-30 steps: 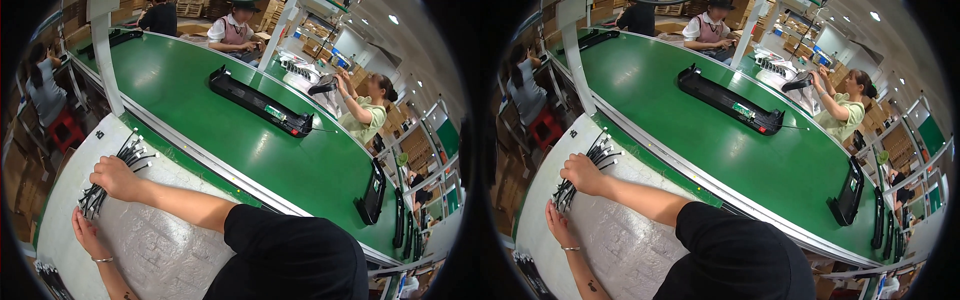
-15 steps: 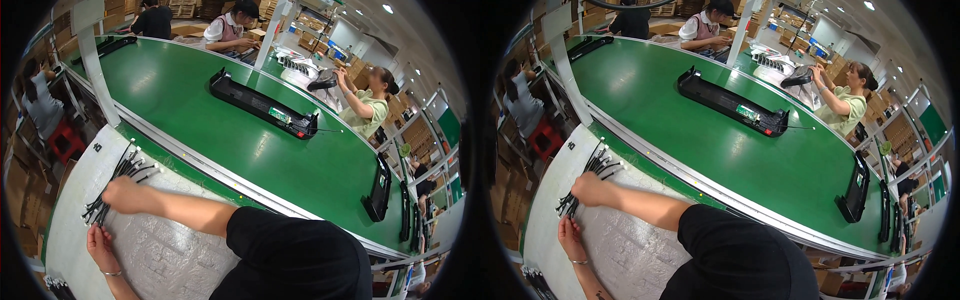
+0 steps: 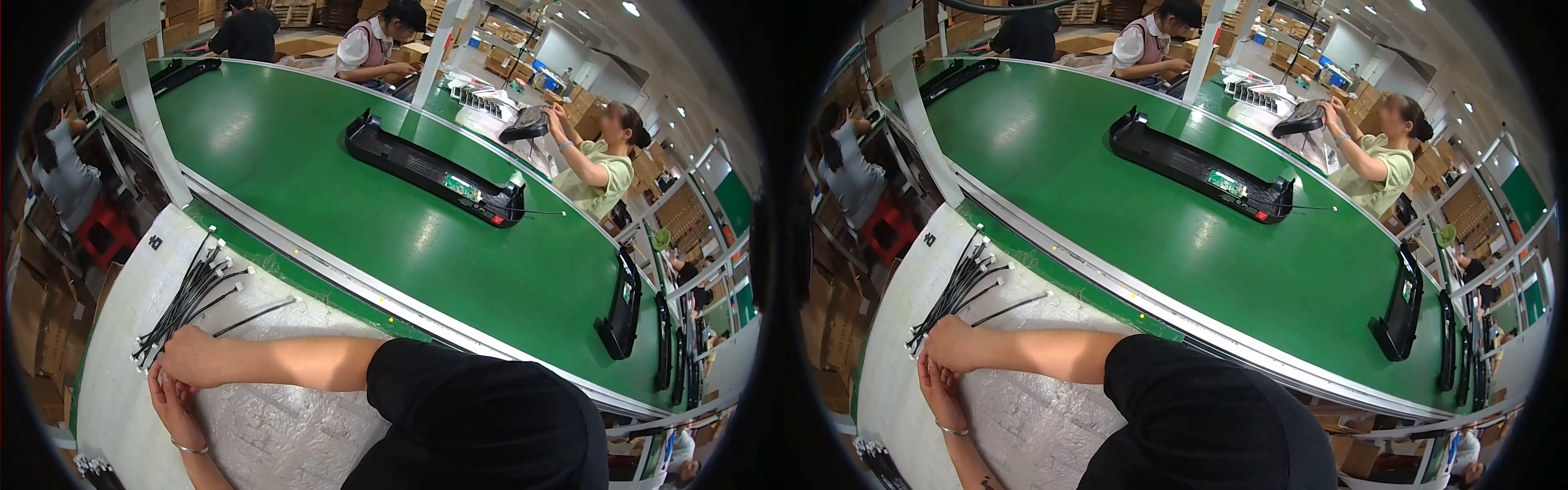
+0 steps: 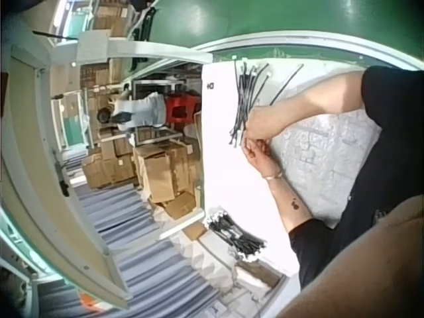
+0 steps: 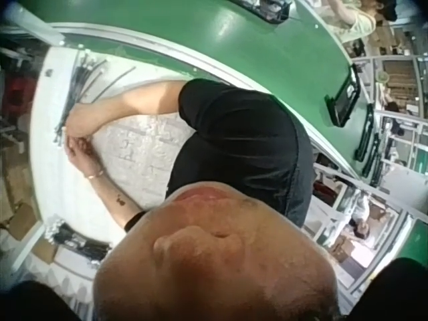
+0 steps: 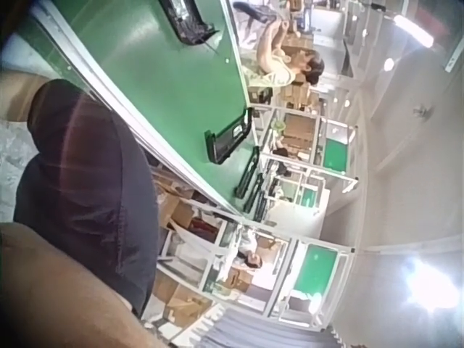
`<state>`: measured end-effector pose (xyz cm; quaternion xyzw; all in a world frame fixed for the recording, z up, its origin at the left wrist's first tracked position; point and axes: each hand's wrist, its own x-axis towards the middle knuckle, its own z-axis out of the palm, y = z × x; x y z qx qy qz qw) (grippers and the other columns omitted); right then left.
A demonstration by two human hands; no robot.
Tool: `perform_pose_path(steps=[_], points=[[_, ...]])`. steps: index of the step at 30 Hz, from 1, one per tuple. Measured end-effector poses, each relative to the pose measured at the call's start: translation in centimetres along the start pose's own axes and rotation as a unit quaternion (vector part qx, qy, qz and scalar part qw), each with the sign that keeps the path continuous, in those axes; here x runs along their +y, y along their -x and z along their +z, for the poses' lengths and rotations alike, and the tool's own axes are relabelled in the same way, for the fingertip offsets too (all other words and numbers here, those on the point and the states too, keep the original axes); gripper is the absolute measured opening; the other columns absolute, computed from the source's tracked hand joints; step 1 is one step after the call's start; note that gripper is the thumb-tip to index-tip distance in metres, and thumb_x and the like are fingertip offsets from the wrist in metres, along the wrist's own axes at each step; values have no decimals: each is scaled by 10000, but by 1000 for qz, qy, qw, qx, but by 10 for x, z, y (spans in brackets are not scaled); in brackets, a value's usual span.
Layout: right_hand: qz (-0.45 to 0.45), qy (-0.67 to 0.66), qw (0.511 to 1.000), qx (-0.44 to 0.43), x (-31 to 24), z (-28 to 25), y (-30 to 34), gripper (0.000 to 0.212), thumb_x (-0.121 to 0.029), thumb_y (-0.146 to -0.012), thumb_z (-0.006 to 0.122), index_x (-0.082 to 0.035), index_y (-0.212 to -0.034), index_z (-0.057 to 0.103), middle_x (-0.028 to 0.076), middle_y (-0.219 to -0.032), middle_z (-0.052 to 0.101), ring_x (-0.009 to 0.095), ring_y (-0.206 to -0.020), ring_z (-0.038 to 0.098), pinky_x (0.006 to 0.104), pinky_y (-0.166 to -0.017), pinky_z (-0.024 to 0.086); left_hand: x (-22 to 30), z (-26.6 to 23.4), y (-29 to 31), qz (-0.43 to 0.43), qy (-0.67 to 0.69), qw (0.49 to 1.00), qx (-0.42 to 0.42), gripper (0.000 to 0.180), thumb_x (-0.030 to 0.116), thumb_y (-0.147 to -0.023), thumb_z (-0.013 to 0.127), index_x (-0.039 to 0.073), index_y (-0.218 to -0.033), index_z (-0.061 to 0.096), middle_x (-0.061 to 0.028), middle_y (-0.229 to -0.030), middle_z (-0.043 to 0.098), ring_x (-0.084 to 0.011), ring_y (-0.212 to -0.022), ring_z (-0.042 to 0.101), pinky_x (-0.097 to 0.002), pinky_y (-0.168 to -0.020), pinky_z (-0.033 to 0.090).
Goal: Connecting wire harnesses to printed circuit boards inside plastic housings on an assembly line.
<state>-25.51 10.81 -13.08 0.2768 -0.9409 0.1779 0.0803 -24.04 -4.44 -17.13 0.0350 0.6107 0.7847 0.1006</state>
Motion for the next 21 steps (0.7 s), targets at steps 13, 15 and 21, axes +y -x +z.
perform_pose_path(steps=[13,15,21], points=[[-75,-47,984,154,-18,-27,4,689,-155,-744,604,-77,-1388,372,76,-746,648,278,-714,610,377,-602,483,49,25,13,235,-171,956,29,928,124,-696,797,96,-1438,241,-138,-1396,409,-240,-1205,476,-373,-971,443],[-65,-5,985,161,-29,-29,2,537,-131,-754,589,-169,-1277,471,60,-716,598,243,-732,570,341,-585,481,58,19,18,294,-234,927,11,917,139,-669,825,75,-1413,295,-137,-1384,419,-244,-1219,467,-375,-993,423],[-77,7,963,256,-31,-22,-1,284,-107,-737,612,-242,-986,615,31,-738,567,196,-732,546,294,-547,469,60,21,26,329,-196,924,-14,720,39,-721,778,36,-1330,393,-113,-1181,595,-210,-1133,552,-361,-1016,389]])
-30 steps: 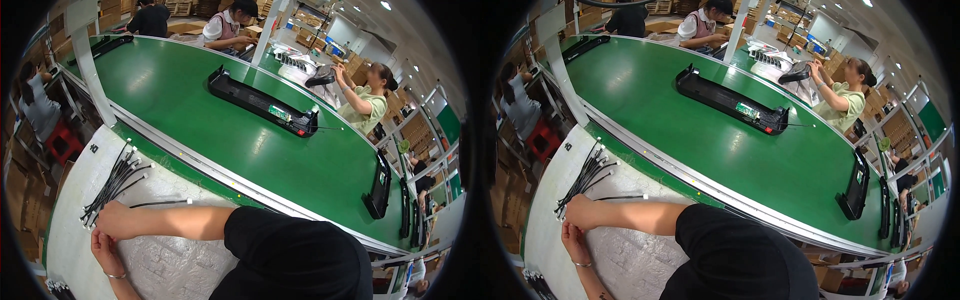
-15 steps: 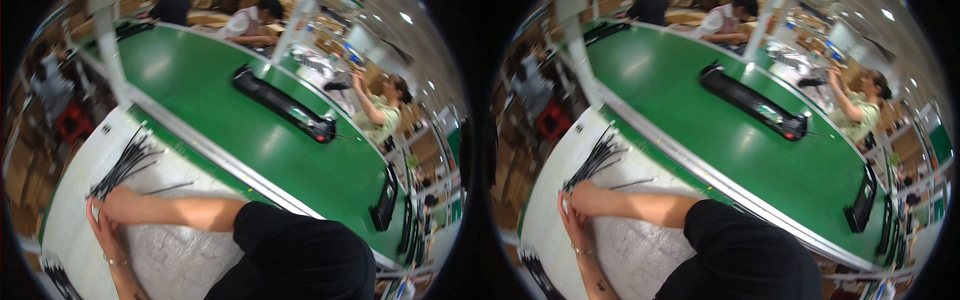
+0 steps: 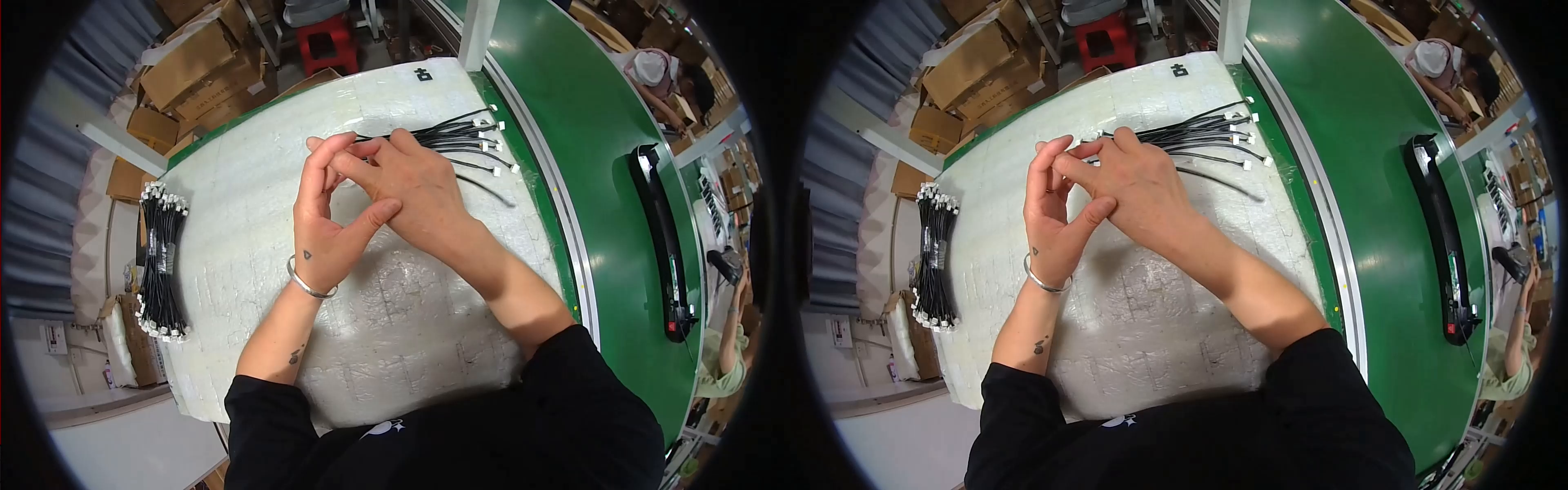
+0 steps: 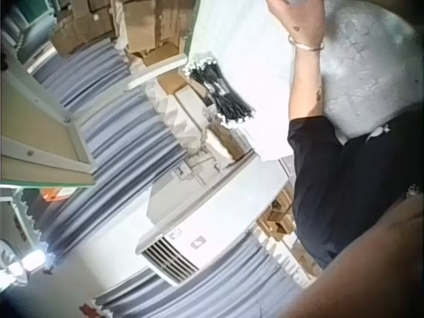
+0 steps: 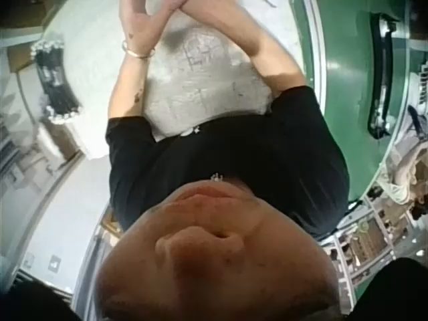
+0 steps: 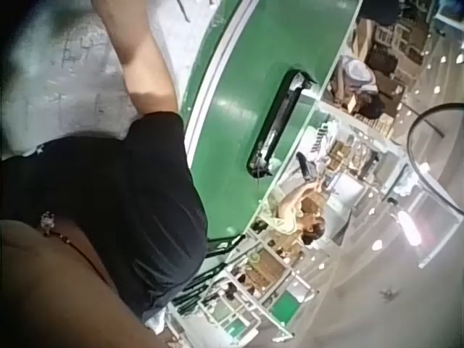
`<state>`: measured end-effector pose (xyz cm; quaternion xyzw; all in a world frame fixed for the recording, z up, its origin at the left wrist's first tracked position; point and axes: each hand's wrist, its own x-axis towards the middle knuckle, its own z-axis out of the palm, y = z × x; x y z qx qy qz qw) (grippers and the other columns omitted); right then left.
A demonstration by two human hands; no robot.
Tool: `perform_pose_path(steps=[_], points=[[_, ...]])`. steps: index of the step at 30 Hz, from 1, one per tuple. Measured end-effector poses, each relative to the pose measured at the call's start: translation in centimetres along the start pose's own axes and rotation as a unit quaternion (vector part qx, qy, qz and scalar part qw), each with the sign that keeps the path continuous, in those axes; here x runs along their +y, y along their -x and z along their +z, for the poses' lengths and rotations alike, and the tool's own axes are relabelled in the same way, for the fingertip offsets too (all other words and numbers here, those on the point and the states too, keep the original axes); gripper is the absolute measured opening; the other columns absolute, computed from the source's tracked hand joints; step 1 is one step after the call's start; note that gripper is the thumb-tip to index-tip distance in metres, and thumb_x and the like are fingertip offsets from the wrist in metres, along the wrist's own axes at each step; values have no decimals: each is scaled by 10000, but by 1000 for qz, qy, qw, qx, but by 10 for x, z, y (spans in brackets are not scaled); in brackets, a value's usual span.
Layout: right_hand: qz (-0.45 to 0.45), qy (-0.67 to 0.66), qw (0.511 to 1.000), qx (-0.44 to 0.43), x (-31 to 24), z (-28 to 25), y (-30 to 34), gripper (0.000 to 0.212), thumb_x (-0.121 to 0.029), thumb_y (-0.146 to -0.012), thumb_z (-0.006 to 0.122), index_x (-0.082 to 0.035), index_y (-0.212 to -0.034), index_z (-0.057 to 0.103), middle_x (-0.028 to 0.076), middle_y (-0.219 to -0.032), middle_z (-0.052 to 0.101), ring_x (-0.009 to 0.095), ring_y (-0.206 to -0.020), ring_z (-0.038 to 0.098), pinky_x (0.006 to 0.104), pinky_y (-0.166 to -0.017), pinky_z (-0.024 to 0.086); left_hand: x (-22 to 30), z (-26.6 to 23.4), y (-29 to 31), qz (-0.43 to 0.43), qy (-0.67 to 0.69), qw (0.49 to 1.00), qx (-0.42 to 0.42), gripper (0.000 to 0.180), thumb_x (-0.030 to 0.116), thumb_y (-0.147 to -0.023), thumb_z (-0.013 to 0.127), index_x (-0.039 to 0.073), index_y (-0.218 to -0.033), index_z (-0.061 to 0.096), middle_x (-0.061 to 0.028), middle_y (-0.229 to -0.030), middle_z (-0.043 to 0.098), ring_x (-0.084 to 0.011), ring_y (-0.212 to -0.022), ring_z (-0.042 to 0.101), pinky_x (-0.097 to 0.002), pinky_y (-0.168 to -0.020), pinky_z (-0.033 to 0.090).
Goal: Connecting wire harnesses to printed circuit boards inside plastic housings on an assembly line.
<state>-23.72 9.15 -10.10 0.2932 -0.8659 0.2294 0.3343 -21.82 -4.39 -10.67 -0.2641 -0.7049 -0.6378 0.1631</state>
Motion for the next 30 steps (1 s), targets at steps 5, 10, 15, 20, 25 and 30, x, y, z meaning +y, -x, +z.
perform_pose_path(steps=[5,10,15,20,25,30], points=[[-27,26,996,78,-4,-10,-4,280,-94,-717,628,-298,-908,626,-6,-793,499,156,-738,507,254,-528,441,10,-4,-1,-13,30,999,7,611,-19,-764,720,36,-1291,415,-99,-1093,631,-187,-1090,571,-348,-1005,400],[-37,98,989,102,-13,-17,-8,423,-140,-682,665,-383,-1028,656,-35,-924,498,123,-695,478,204,-519,454,27,-5,-2,-105,192,976,20,573,-47,-808,669,55,-1299,391,-100,-1064,640,-170,-1041,588,-318,-974,414],[-51,120,983,127,-16,-18,-13,293,-185,-701,653,-362,-935,646,-35,-871,458,107,-707,469,181,-515,418,35,-7,-3,-112,281,953,4,620,-26,-823,665,89,-1332,331,-101,-1066,639,-162,-1055,571,-300,-959,419],[-54,109,982,142,-18,-19,-12,162,-214,-715,640,-313,-843,631,-36,-823,432,103,-731,462,186,-520,397,36,-9,-2,-115,288,951,-6,583,-13,-828,668,87,-1303,345,-104,-1065,640,-154,-1059,566,-299,-952,419],[-57,100,986,117,-19,-22,-11,161,-188,-716,638,-304,-827,624,-25,-784,439,110,-743,478,199,-525,411,34,-12,0,-121,295,948,-12,525,-12,-835,657,82,-1268,375,-101,-1070,640,-150,-1047,570,-294,-937,420],[-63,91,989,97,-10,-21,-8,154,-149,-702,648,-230,-833,643,-14,-771,461,127,-770,504,216,-522,425,29,-22,-11,-115,64,990,-53,337,68,-858,660,61,-1174,543,-63,-1075,633,-143,-1038,566,-285,-928,420]])
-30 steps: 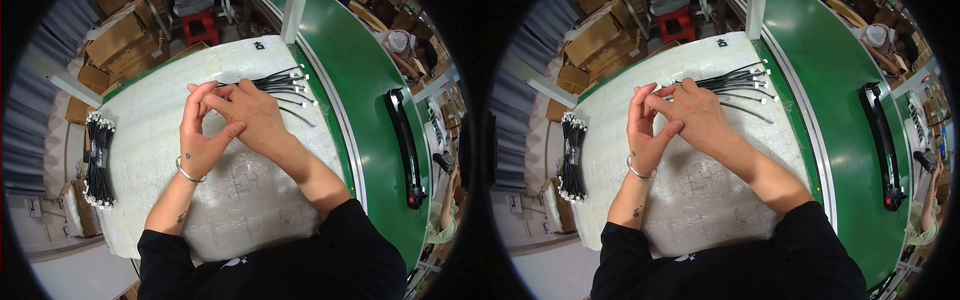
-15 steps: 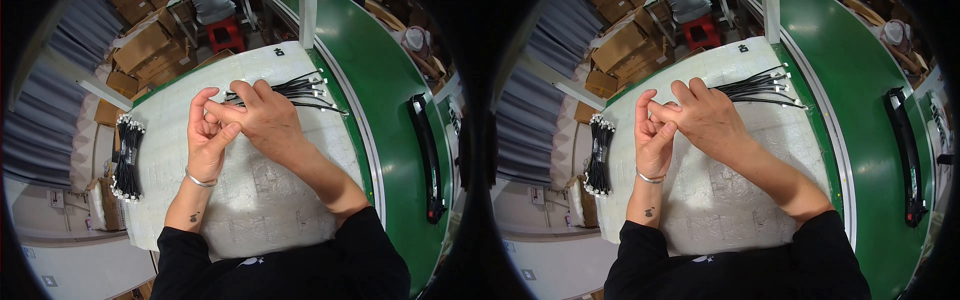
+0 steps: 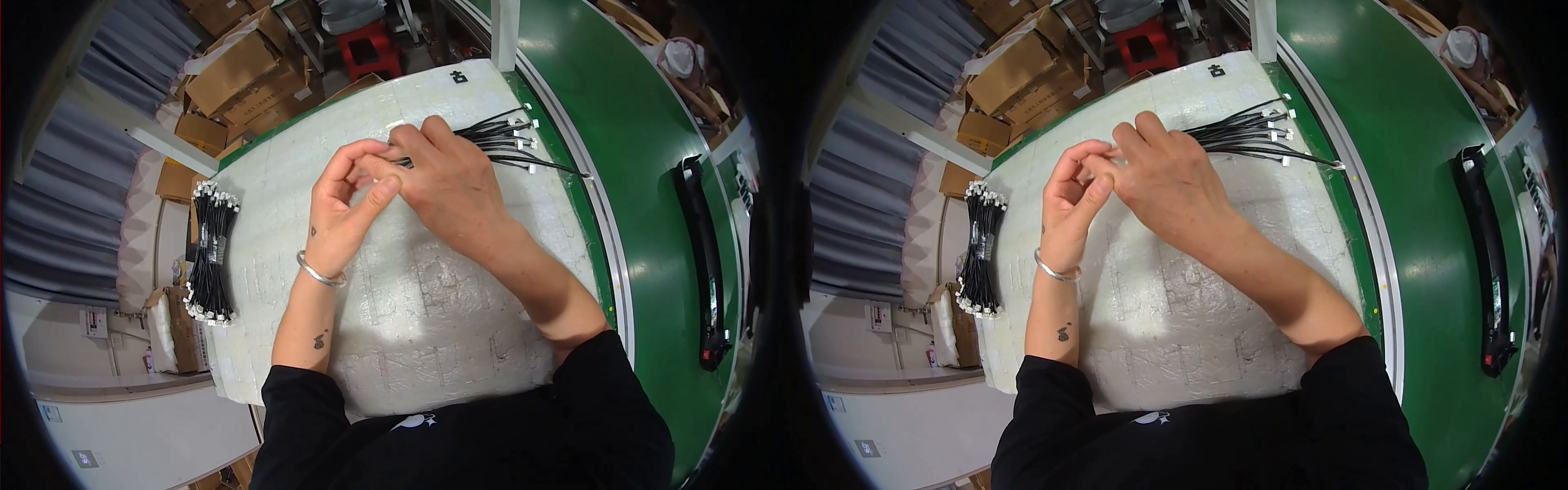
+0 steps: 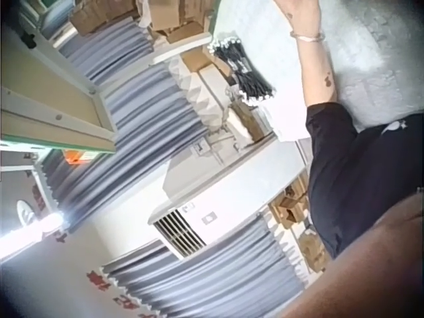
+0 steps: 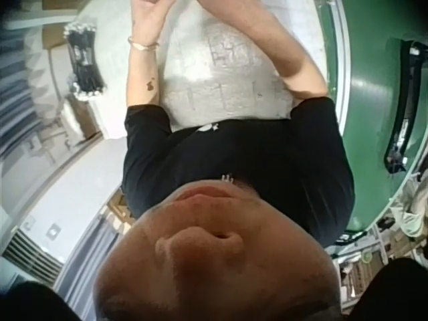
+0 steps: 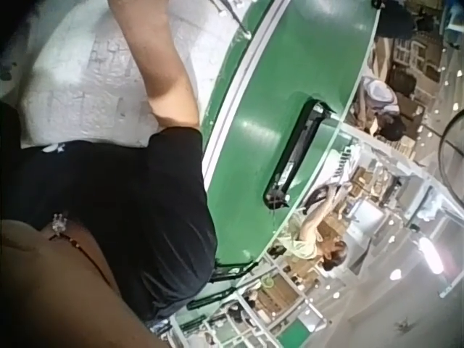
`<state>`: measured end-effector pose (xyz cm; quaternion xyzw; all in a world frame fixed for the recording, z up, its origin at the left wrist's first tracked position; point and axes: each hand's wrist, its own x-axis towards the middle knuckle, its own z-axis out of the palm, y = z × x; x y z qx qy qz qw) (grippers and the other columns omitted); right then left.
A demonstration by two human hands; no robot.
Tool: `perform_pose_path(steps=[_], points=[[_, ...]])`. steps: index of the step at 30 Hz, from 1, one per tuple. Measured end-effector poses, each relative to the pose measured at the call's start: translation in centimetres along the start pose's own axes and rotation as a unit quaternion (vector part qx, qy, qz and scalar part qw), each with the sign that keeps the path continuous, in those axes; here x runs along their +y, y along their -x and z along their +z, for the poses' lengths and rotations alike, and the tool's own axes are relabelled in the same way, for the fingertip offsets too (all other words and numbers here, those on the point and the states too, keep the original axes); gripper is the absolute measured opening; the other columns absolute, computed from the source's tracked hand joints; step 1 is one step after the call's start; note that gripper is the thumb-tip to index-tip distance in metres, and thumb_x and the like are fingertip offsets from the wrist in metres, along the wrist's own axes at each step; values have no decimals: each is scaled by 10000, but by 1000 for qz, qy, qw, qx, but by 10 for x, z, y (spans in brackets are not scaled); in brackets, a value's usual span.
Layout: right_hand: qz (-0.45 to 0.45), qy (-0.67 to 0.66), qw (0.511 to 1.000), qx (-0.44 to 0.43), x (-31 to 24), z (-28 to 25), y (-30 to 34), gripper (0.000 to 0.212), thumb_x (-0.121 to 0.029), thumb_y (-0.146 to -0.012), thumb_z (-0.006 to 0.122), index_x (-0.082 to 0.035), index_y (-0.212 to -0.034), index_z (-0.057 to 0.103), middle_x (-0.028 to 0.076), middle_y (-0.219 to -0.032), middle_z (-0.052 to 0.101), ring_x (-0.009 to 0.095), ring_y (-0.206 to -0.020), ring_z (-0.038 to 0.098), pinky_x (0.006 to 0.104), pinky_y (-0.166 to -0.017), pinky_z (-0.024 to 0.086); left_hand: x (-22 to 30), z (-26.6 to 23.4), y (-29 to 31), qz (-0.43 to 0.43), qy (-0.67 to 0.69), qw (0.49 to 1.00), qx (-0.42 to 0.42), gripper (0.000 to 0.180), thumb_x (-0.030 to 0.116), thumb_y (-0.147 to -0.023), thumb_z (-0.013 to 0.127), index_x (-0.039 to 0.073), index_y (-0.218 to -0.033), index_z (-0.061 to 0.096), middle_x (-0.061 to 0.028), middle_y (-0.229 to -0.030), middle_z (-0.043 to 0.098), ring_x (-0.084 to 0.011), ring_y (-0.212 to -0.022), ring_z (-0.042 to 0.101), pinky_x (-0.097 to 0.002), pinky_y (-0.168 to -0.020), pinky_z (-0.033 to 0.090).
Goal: Connecting wire harnesses to printed circuit boards inside plastic housings on an assembly line.
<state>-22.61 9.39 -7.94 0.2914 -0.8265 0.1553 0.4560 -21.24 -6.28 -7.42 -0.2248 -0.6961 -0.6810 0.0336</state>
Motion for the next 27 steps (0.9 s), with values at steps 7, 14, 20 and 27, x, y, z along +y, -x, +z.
perform_pose_path(steps=[7,14,20,27], points=[[-57,-55,995,-59,-2,2,6,35,-99,-616,665,-94,-634,636,9,-856,515,144,-810,517,226,-549,481,14,-35,-5,86,-280,954,-67,107,109,-825,692,60,-917,714,-31,-956,682,-190,-1026,560,-311,-898,441],[-100,-109,986,-81,-16,9,15,99,-73,-602,680,-66,-538,605,-4,-878,513,122,-817,503,212,-540,500,26,-46,2,20,-314,936,-157,145,118,-774,721,56,-905,726,-48,-854,693,-216,-893,558,-329,-839,458],[-97,-111,981,-124,-17,14,16,96,-73,-607,678,-62,-535,614,-6,-900,508,128,-807,496,207,-544,501,32,-40,0,85,-420,884,-184,147,81,-728,723,41,-870,710,-78,-808,669,-270,-814,564,-344,-756,482],[-15,-256,944,-206,-21,13,29,236,-120,-699,682,-25,-908,629,103,-970,580,303,-940,581,404,-751,510,45,-25,4,114,-498,831,-219,140,18,-670,706,31,-806,674,-118,-780,656,-319,-700,583,-371,-773,488]])
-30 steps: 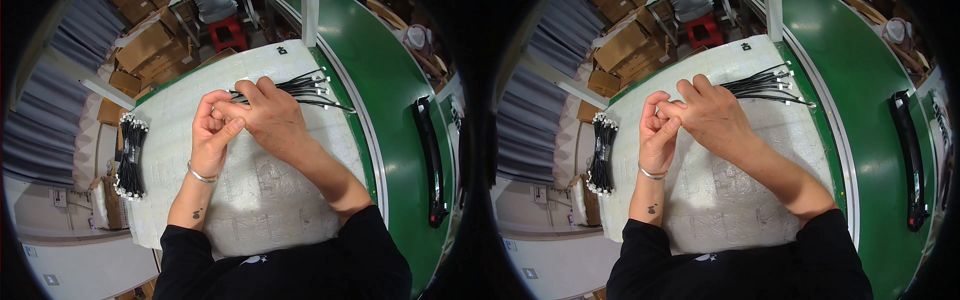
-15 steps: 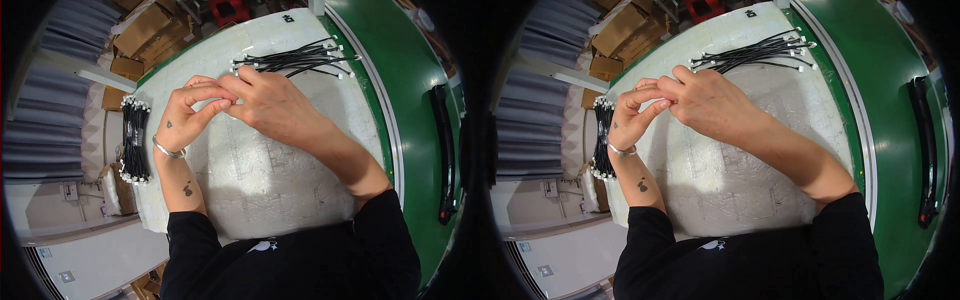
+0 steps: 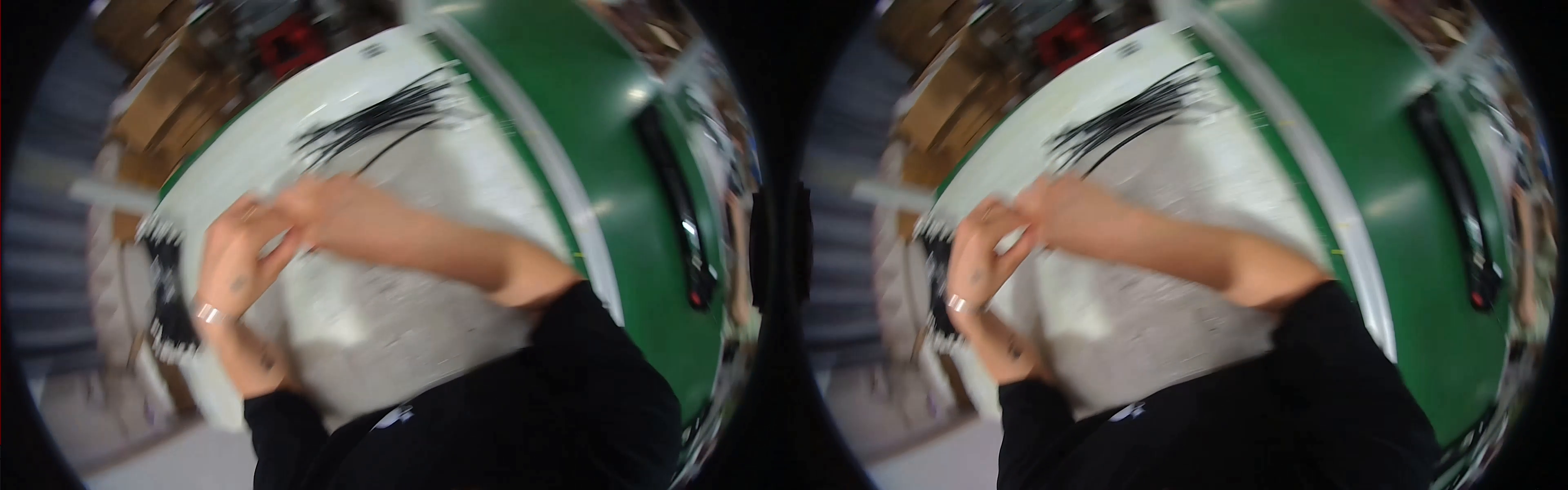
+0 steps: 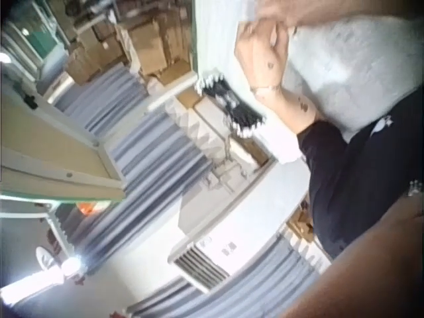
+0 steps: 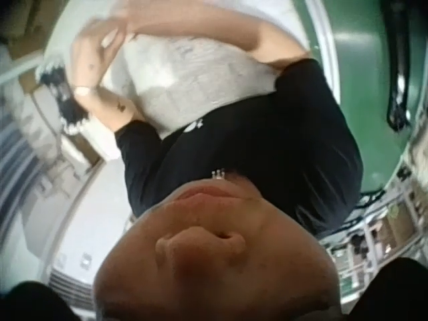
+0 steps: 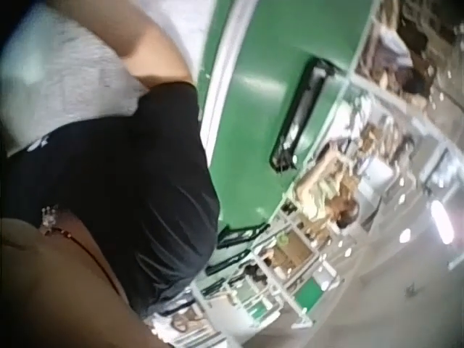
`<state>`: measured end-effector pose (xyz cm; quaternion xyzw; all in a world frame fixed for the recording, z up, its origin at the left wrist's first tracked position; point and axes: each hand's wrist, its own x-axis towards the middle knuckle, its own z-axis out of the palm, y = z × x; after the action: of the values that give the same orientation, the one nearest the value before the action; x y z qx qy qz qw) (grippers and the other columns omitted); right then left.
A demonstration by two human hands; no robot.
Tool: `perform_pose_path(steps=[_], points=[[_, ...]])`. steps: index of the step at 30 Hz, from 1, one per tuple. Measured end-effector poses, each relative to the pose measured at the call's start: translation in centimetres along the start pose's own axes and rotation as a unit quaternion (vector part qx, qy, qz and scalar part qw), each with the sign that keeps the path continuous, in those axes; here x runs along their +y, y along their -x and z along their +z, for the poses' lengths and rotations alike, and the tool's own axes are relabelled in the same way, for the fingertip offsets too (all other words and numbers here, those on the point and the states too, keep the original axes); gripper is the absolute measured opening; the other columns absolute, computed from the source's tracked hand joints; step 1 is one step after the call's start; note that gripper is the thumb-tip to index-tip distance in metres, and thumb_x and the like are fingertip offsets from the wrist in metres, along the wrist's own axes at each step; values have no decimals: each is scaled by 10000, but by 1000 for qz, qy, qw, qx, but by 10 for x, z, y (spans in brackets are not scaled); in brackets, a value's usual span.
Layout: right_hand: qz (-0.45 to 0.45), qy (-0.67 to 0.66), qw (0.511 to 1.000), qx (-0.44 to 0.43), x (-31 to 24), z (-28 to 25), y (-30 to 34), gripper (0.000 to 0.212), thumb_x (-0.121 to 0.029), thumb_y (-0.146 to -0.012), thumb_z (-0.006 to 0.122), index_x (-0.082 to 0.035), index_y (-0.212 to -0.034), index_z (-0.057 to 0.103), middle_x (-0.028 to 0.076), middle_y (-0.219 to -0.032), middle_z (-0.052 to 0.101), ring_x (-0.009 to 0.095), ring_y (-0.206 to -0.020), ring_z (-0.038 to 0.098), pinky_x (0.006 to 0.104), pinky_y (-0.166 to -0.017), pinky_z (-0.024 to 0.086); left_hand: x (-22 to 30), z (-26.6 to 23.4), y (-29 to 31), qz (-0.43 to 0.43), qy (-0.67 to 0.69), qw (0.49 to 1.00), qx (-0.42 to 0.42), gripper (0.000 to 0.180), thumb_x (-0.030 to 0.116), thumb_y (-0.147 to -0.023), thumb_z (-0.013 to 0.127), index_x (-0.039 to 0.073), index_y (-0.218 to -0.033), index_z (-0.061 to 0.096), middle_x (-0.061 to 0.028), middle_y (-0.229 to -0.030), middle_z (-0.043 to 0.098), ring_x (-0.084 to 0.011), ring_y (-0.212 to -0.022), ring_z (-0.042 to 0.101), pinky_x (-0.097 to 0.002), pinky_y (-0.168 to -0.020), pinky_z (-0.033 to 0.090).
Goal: Connecting wire harnesses to printed circuit boards inside plastic housings on an assembly line.
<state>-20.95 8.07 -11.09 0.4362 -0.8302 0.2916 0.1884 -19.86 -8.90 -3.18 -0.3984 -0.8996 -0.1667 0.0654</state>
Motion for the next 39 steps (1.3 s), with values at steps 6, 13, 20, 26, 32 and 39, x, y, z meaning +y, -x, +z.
perform_pose_path(steps=[6,13,20,26,32,39], points=[[-36,66,997,16,1,32,-3,77,-167,-650,661,-95,-628,675,71,-865,590,257,-878,564,367,-667,487,-14,19,10,-14,40,999,31,170,-33,-555,643,0,-703,565,-139,-667,570,-354,-671,503,-395,-635,403],[-29,130,991,17,9,22,3,108,-181,-655,648,-80,-621,669,77,-826,565,239,-833,547,344,-612,471,-11,27,-2,-12,75,994,74,159,-101,-571,585,-15,-683,512,-107,-651,514,-272,-683,476,-324,-639,392],[11,101,995,-7,18,-2,-1,182,-218,-723,685,-53,-787,644,103,-825,573,264,-807,601,359,-601,491,-22,29,-4,-13,69,982,176,121,-35,-640,574,-4,-731,500,-120,-731,513,-292,-724,482,-354,-686,403],[71,124,979,145,27,-11,-8,278,-286,-779,682,-46,-817,548,95,-735,573,263,-648,641,371,-551,507,-20,33,-6,-58,93,968,226,69,14,-785,588,-6,-829,538,-119,-799,527,-256,-789,494,-323,-701,400],[21,21,995,99,37,-35,-3,232,-236,-781,684,-29,-745,586,114,-735,614,300,-670,634,394,-602,514,-37,50,-13,-169,317,919,161,73,67,-871,601,-2,-873,577,-12,-788,558,-87,-712,480,-229,-630,401],[93,85,991,-38,99,-63,-1,84,-65,-766,570,-17,-744,636,176,-743,629,356,-728,636,443,-682,517,-39,110,-25,-202,417,871,162,73,90,-864,631,50,-925,635,5,-767,610,-61,-694,545,-215,-619,445]])
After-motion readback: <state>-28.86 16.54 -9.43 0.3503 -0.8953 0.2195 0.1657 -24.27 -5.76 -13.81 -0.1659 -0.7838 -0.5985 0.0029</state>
